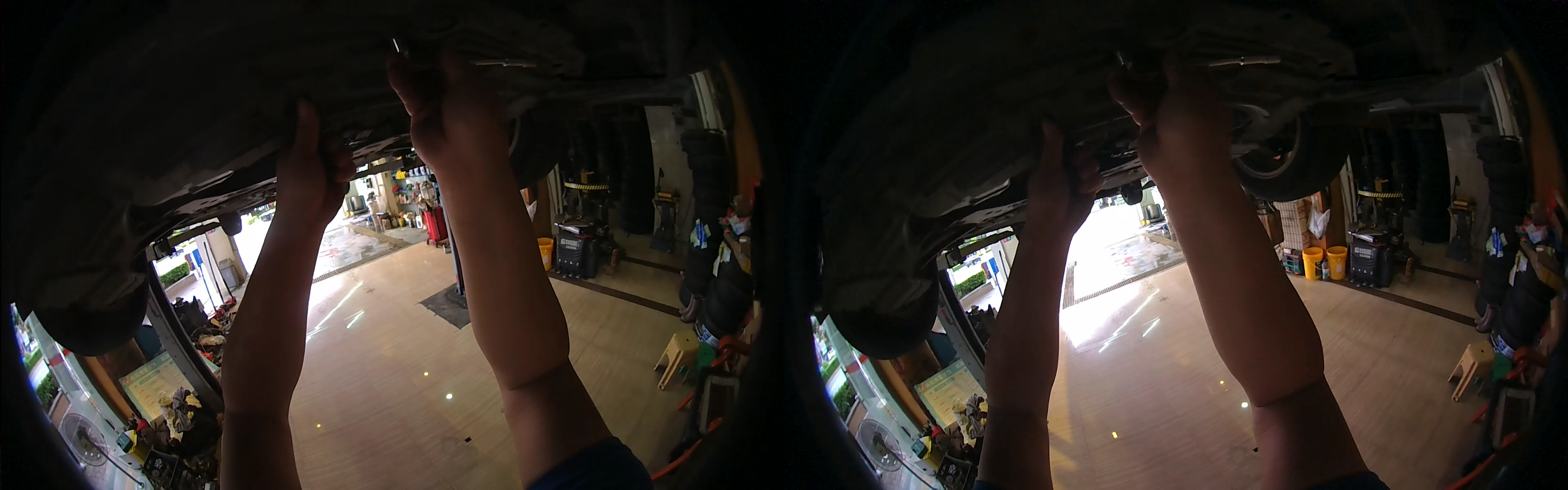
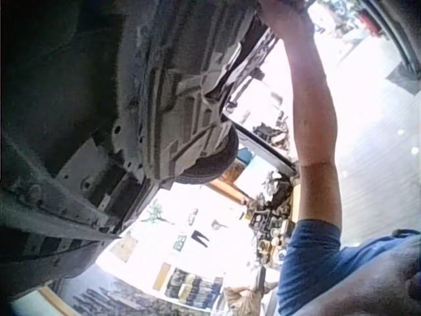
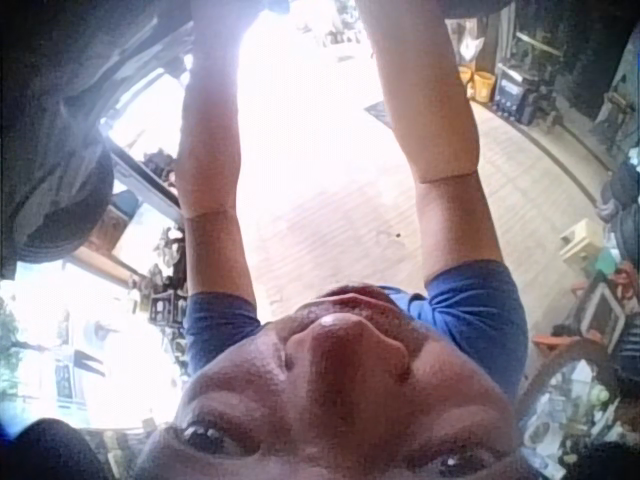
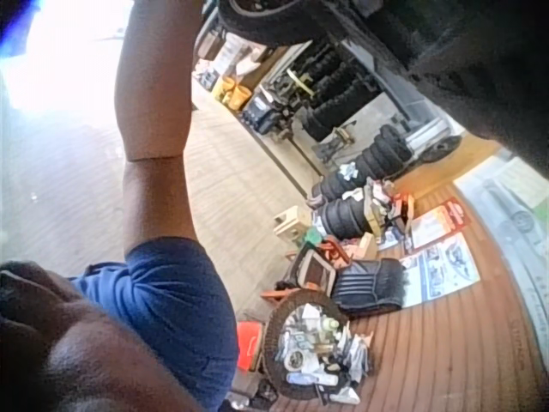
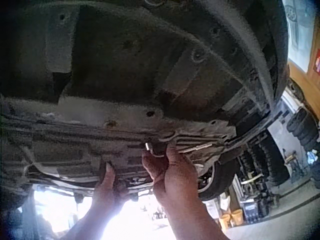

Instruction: The person works under a raised vehicle in a garage, using a wrench to tighten bolts on the undercarriage. The person repeatedly reaches up, applies the wrench to fasteners, and adjusts their position to access different areas of the vehicle's underside.

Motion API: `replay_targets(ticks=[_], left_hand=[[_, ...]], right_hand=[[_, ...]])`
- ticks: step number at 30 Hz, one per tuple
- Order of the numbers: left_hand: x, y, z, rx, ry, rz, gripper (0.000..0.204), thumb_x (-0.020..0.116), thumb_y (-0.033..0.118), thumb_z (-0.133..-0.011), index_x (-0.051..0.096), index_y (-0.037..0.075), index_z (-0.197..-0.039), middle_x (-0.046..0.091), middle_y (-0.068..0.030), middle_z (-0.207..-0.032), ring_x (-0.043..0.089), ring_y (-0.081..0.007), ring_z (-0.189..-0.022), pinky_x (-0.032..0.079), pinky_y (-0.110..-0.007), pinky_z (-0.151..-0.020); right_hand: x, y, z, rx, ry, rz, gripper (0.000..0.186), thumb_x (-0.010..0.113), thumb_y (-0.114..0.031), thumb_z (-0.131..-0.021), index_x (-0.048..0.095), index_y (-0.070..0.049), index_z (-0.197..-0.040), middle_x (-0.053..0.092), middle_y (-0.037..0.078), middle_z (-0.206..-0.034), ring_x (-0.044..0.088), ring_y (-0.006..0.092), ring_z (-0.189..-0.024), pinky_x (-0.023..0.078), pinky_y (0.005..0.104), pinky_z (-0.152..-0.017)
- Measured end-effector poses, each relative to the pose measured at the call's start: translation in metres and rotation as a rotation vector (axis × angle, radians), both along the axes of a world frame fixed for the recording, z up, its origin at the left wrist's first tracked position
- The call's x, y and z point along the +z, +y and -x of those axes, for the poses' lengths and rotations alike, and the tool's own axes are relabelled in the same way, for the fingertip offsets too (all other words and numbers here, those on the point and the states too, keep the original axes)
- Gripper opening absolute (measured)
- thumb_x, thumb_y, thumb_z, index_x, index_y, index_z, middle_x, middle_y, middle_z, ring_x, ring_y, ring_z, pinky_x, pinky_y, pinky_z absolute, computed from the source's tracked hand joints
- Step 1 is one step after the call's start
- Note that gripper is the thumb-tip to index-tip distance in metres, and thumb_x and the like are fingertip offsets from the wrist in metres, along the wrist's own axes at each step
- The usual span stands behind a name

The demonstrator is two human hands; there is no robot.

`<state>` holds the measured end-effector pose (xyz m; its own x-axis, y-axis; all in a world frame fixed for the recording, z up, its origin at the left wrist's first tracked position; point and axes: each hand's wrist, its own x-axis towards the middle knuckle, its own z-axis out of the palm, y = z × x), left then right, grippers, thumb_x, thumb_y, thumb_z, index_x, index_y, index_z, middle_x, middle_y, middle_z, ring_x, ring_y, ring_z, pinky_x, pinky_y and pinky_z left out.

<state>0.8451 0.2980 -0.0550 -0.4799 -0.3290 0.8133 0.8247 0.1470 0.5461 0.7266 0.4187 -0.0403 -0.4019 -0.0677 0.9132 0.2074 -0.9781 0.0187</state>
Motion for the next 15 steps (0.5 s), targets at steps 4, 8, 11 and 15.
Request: replay_targets(ticks=[4, 8, 11, 15], left_hand=[[-0.004, 0.001, -0.004, 0.059, -0.011, 0.051, 0.041, 0.052, 0.055, -0.094, 0.054, 0.015, -0.103, 0.041, 0.0053, -0.063, 0.036, -0.0056, -0.051, 0.028, -0.019, -0.045], [-0.003, 0.003, -0.005, 0.084, -0.014, 0.049, 0.042, 0.052, 0.056, -0.093, 0.054, 0.015, -0.102, 0.042, 0.0054, -0.063, 0.036, -0.0056, -0.051, 0.029, -0.018, -0.045], [-0.002, 0.002, -0.004, 0.1, -0.02, 0.057, 0.042, 0.052, 0.056, -0.093, 0.054, 0.015, -0.1, 0.041, 0.0055, -0.063, 0.036, -0.0057, -0.051, 0.029, -0.018, -0.044], [-0.002, 0.006, -0.005, 0.115, -0.017, 0.037, 0.04, 0.052, 0.056, -0.093, 0.053, 0.016, -0.097, 0.041, 0.0057, -0.063, 0.038, -0.0057, -0.052, 0.03, -0.019, -0.044]], right_hand=[[-0.004, 0.006, -0.009, -0.173, 0.006, 0.046, 0.025, 0.067, -0.017, -0.089, 0.058, -0.002, -0.107, 0.067, 0.011, -0.092, 0.069, 0.0232, -0.087, 0.058, 0.0304, -0.074], [0.0, 0.002, 0.003, -0.236, 0.002, 0.052, 0.033, 0.075, -0.016, -0.081, 0.059, -0.003, -0.107, 0.069, 0.012, -0.092, 0.069, 0.0247, -0.088, 0.057, 0.0333, -0.07], [0.001, -0.003, 0.007, -0.258, 0.004, 0.053, 0.036, 0.077, -0.019, -0.08, 0.059, -0.003, -0.108, 0.069, 0.013, -0.094, 0.069, 0.027, -0.089, 0.056, 0.0364, -0.07], [0.005, -0.01, 0.017, -0.35, 0.027, 0.083, 0.034, 0.073, -0.018, -0.084, 0.058, -0.003, -0.111, 0.069, 0.013, -0.095, 0.069, 0.0264, -0.091, 0.058, 0.0343, -0.07]])
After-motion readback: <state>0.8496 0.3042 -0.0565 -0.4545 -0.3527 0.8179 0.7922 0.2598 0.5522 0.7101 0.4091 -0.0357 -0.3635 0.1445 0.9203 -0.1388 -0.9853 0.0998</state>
